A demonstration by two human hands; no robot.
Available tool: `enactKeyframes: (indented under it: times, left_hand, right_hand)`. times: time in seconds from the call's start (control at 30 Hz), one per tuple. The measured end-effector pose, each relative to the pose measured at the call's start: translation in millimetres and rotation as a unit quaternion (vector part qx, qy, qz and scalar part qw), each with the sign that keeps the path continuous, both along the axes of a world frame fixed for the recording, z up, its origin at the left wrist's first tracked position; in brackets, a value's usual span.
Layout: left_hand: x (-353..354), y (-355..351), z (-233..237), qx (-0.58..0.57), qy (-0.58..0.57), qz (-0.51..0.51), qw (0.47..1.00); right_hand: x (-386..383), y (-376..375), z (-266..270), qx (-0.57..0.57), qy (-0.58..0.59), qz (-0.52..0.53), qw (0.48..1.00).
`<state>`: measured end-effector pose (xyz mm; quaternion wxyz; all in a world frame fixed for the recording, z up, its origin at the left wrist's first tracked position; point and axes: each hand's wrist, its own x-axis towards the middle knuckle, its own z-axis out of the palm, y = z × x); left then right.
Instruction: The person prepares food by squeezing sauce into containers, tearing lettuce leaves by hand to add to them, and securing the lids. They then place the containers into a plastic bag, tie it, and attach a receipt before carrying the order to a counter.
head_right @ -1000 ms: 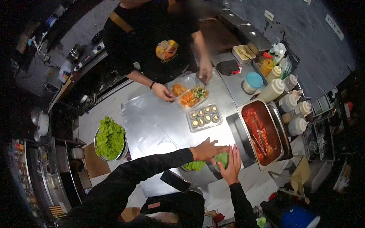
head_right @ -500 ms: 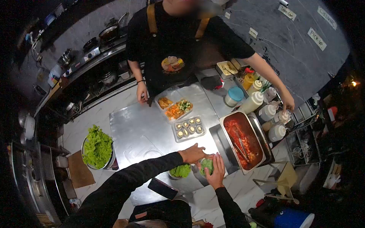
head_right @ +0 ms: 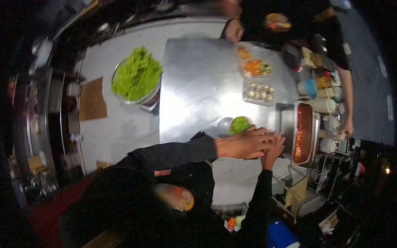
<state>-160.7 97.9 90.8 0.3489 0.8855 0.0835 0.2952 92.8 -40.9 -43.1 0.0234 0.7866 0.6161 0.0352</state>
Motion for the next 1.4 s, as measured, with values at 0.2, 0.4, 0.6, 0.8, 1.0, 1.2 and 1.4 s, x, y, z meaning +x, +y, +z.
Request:
enactKeyframes:
  times: [0.2,0.4,0.6,0.8,1.0,1.2,1.4]
  left_hand:
    - [-277.6,-56.3,-74.4,-0.265,0.140,0.232,0.925]
    - [-442.8,-90.3,-108.4,-0.361,0.203,0.460,0.786]
    - [-427.0,-43.2,-93.3,-0.368,0.095,0.468,0.798]
    - [-395.4,-34.2,-84.7,-0.397,0.078,0.428,0.808]
    - [-381.5,-37.8,-88.1,-0.449,0.141,0.384,0.794]
    - [-307.9,-11.6,-81.3,-0.455,0.189,0.261,0.830]
    - [-192.2,14.6,-87.6,-0.375,0.118,0.149,0.907]
  right_hand:
    - [-157.0,16.2,114.5,0.363,0.337,-0.147,0.856]
    - [-296.7,96.1,88.5,0.061,0.295,0.101,0.948]
    - [-283.9,198.5,12.6,-0.217,0.137,0.092,0.962]
    - [-286.0,186.6,17.7,-0.026,0.194,0.121,0.973]
    - [-261.7,123.0,157.2,0.063,0.238,0.009,0.969]
    - [-175.0,57.4,125.5,0.090,0.323,-0.128,0.933]
    - [-170.7,76.9,105.2,0.066,0.308,-0.121,0.941]
